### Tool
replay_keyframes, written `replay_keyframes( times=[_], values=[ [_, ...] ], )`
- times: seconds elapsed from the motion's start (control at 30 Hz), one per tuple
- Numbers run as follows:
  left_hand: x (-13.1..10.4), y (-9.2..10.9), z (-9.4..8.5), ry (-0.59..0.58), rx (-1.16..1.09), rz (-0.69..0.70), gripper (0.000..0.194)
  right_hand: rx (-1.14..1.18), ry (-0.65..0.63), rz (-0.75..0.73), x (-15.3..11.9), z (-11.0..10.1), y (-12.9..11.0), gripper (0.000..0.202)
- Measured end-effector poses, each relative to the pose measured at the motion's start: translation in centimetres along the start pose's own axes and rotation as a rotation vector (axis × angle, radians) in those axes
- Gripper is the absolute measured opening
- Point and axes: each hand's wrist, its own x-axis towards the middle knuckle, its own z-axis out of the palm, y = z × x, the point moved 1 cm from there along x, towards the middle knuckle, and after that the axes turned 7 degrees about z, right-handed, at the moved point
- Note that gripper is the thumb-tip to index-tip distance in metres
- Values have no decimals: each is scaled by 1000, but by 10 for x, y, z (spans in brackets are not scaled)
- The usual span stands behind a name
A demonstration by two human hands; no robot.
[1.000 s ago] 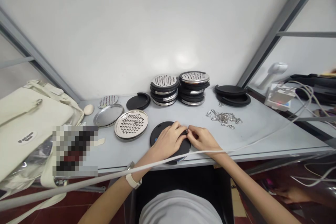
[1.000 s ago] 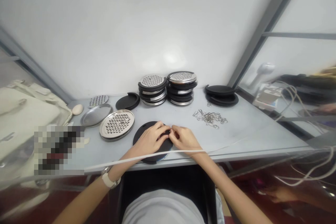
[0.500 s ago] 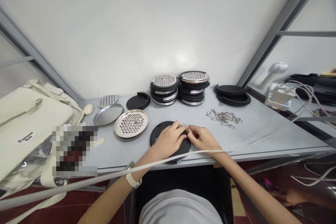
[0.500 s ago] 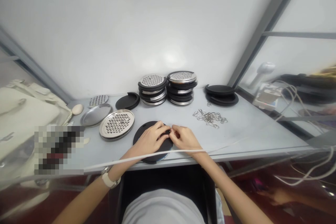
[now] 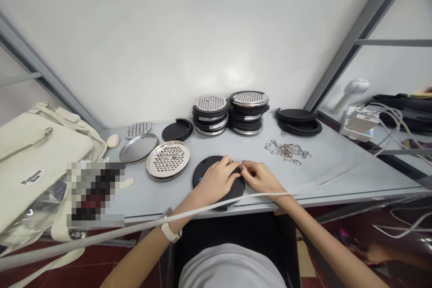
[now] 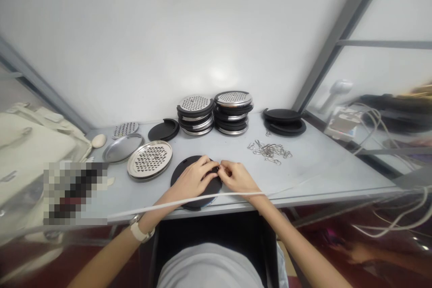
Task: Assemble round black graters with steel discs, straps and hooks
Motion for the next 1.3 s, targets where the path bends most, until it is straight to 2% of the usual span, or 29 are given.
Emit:
replay_keyframes(
  times=[0.23,0.5,0.77,0.97,1.3],
  values=[
    [0,-1,2,2,4,9,21,34,-3,-4,0,-1,-1,24],
    [0,-2,3,36,-2,-3,15,30,60,7,1,-3,-2,30],
    [0,-2,3,54,-37,-20,15,-93,-4,-30,0,0,-3,26],
    [0,-4,4,37,15,-2,22,-99,6,-32,0,-1,-3,26],
    [-1,-4,5,40,28,3,22,-118,-4,-19,0,0,-4,24]
  ],
)
